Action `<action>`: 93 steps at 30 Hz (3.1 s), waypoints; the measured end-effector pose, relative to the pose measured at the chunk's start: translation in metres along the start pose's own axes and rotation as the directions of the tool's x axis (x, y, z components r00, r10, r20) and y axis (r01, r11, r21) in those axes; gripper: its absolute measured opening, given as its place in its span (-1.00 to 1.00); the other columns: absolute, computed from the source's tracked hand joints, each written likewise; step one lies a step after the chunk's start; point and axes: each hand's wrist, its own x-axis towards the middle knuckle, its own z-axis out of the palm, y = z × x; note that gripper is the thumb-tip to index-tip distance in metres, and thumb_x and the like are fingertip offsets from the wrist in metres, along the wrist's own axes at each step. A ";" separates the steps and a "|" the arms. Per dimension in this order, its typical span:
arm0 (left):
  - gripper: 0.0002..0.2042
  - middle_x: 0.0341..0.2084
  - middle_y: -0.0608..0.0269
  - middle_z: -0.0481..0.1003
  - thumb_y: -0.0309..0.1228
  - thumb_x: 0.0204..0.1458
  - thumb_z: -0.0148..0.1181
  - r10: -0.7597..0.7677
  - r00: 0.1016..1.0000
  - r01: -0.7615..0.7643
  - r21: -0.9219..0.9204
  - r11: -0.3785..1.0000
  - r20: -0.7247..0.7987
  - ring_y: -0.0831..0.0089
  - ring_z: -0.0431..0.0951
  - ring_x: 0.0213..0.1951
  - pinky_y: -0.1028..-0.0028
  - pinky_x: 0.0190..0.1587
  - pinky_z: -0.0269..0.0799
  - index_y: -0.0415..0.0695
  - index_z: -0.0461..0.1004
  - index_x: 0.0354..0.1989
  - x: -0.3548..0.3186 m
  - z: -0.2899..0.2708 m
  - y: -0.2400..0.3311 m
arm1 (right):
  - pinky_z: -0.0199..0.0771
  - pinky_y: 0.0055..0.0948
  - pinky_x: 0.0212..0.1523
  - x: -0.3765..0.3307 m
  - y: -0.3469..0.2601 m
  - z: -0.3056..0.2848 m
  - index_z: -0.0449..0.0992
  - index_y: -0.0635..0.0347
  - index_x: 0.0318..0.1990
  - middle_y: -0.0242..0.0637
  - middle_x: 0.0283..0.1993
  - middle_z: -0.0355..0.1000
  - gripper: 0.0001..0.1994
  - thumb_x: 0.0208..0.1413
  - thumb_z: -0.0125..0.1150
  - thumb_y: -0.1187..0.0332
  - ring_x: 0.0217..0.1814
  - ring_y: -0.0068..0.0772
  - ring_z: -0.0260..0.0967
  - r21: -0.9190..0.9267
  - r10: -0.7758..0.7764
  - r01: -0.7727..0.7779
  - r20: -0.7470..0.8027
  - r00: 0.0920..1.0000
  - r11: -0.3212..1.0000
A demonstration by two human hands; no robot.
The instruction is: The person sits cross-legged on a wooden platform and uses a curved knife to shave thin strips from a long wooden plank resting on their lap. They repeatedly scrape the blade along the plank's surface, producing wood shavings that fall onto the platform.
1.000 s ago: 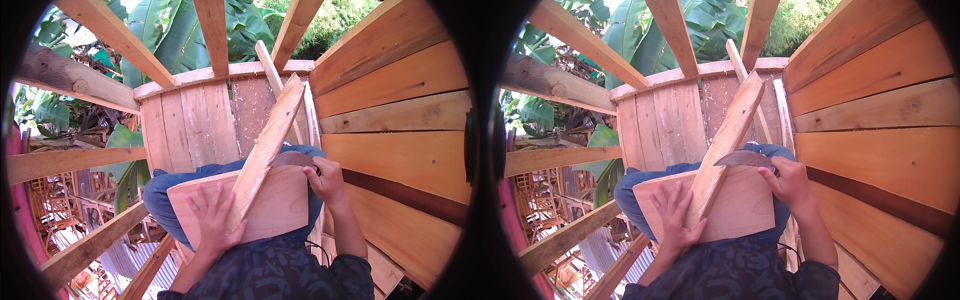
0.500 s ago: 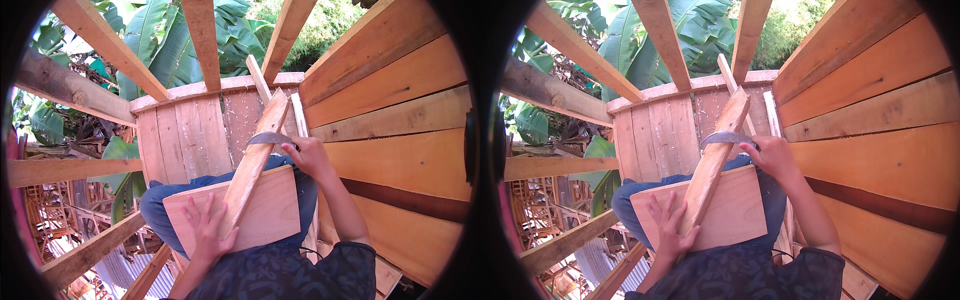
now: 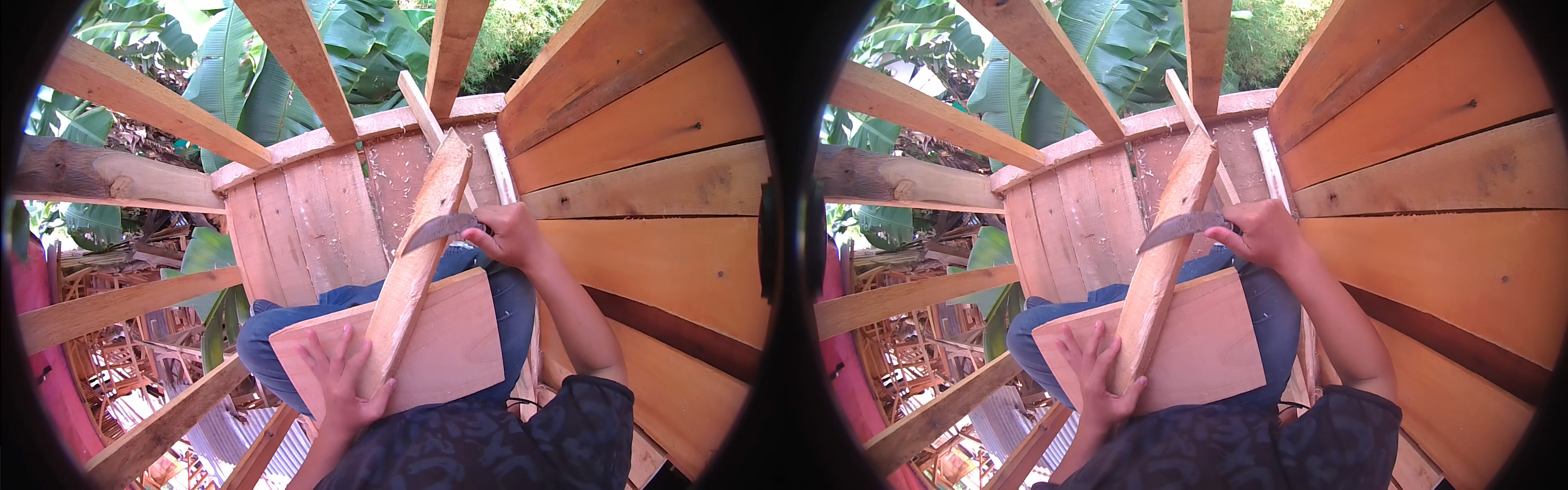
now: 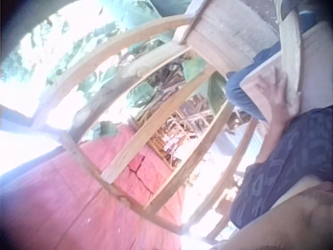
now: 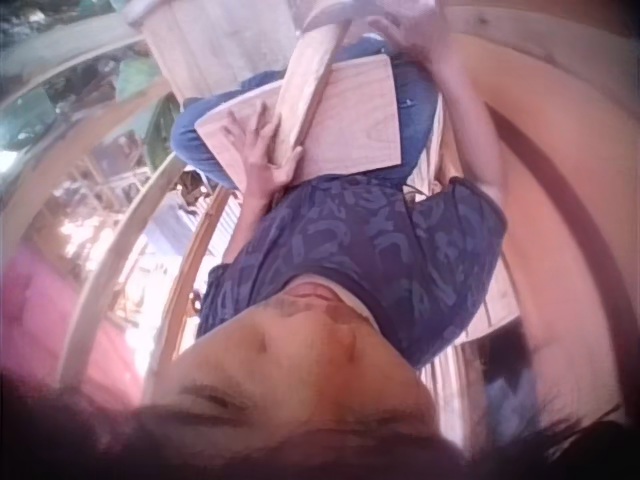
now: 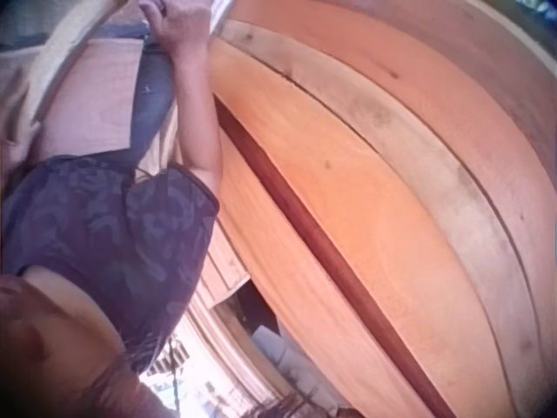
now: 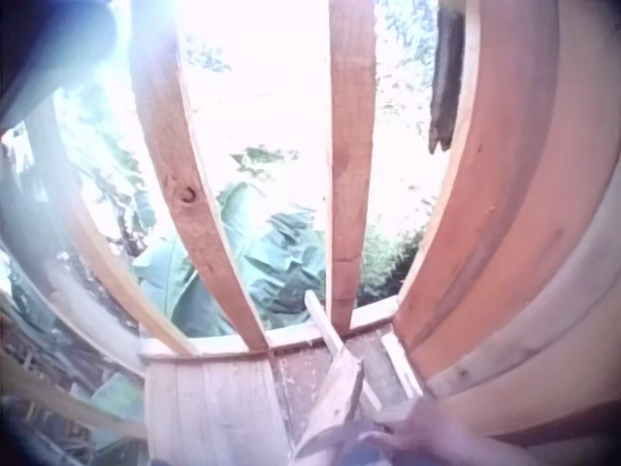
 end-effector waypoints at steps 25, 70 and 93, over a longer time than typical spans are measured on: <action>-0.37 0.30 -0.05 0.19 -0.19 -0.32 0.41 -0.001 1.000 0.000 0.053 0.999 0.027 -0.28 -0.33 0.42 -0.20 0.32 -0.73 -0.11 0.47 0.04 0.004 0.000 0.002 | 0.34 -0.20 -0.52 -0.006 0.017 -0.001 0.43 0.23 -0.58 -0.07 -0.62 0.36 -0.50 0.13 0.17 -0.07 -0.52 0.06 0.40 0.051 0.257 -0.252 -0.166 0.952 0.966; -0.37 0.29 0.00 0.22 -0.15 -0.24 0.40 -0.008 1.000 0.007 0.049 0.999 0.003 -0.26 -0.31 0.42 -0.22 0.30 -0.73 -0.11 0.46 0.08 0.005 0.001 0.003 | 0.32 -0.20 -0.55 0.004 0.016 0.004 0.45 0.25 -0.58 -0.04 -0.67 0.32 -0.49 0.18 0.12 -0.05 -0.56 0.03 0.40 0.005 -0.022 0.023 -0.098 0.995 1.000; -0.35 0.31 -0.01 0.19 -0.14 -0.26 0.38 0.017 1.000 -0.017 0.060 0.998 -0.003 -0.27 -0.31 0.42 -0.20 0.31 -0.74 -0.09 0.43 0.10 0.004 0.003 0.000 | 0.32 -0.20 -0.54 0.018 0.025 -0.007 0.53 0.26 -0.49 -0.02 -0.62 0.36 -0.50 0.18 0.12 -0.06 -0.56 0.05 0.37 0.194 0.364 -0.336 -0.133 0.922 0.922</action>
